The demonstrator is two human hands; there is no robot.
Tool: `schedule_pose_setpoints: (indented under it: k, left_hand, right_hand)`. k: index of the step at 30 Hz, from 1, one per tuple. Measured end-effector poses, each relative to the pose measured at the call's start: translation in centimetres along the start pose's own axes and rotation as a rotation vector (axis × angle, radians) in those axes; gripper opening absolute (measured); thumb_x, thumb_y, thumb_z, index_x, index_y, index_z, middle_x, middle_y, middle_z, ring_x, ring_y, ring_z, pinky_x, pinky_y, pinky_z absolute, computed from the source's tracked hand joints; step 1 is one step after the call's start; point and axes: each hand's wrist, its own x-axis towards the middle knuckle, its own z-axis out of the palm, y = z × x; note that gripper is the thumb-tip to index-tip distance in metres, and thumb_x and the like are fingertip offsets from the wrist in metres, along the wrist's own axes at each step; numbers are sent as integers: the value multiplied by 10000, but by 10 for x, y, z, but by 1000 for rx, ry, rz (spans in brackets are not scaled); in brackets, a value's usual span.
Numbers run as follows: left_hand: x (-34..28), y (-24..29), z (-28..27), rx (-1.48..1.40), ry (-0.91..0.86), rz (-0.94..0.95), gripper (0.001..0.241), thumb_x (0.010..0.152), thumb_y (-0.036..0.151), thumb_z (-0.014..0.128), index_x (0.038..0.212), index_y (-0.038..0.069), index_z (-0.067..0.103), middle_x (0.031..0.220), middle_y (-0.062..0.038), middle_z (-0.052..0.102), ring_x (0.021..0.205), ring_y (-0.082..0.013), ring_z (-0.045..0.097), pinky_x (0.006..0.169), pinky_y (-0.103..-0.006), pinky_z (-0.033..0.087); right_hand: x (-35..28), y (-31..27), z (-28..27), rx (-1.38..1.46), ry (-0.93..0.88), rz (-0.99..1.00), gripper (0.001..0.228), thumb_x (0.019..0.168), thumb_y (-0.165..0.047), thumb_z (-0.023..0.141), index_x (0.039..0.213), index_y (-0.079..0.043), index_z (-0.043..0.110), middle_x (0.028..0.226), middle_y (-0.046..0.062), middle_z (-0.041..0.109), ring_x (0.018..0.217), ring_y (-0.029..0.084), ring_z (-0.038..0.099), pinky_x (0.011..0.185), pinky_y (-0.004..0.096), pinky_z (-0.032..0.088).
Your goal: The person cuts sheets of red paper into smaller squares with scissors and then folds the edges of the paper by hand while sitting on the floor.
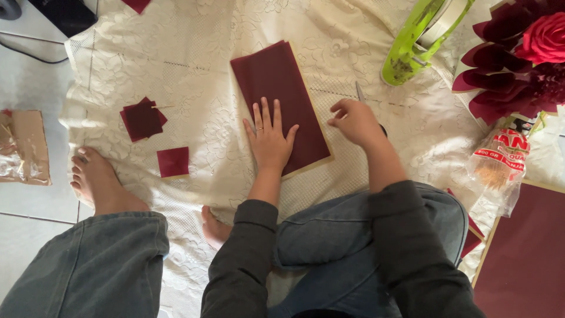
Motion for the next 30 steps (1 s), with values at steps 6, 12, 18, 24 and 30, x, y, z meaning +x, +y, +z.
schedule_pose_setpoints:
  k: [6,12,18,24,30]
  left_hand:
    - [6,-5,-8,-48,-72,51,787,1037,678,410,1663,249,205,1740,-84,109,1606,-288,63,1257,-643,40]
    - [8,-6,-10,-77,-111,81,788,1029,689,433,1663,280,208,1746,-48,89,1608,-275,27,1257,-641,20]
    - [9,-5,-9,-82,-109,80,812,1015,705,461,1664,284,210,1747,-37,83,1606,-273,9,1255,-642,7]
    - [9,2,-9,-59,-101,86,826,1008,714,483,1663,291,211,1747,-23,76,1605,-257,-2,1260,-643,28]
    - [9,1,-6,-50,-80,83,829,1003,722,487,1659,288,224,1744,-29,93,1602,-261,3,1256,-645,24]
  right_hand:
    - [-1,-8,-2,-47,-47,-4,390,868,-162,796,1240,-65,728,1062,214,738,1052,412,705,848,506,564]
    - [2,-5,-15,-30,-4,13,390,889,-168,780,1255,-53,708,1078,219,732,1049,419,698,842,509,560]
    - [-1,-8,-16,-31,-34,24,413,892,-233,782,1258,-58,703,1086,214,732,1068,423,690,853,509,553]
    - [1,-3,-16,-37,-32,32,417,903,-266,774,1258,-62,698,1088,204,734,1075,412,690,858,505,554]
    - [5,3,-13,-32,-32,29,434,891,-295,788,1255,-77,699,1071,187,737,1055,397,696,837,493,556]
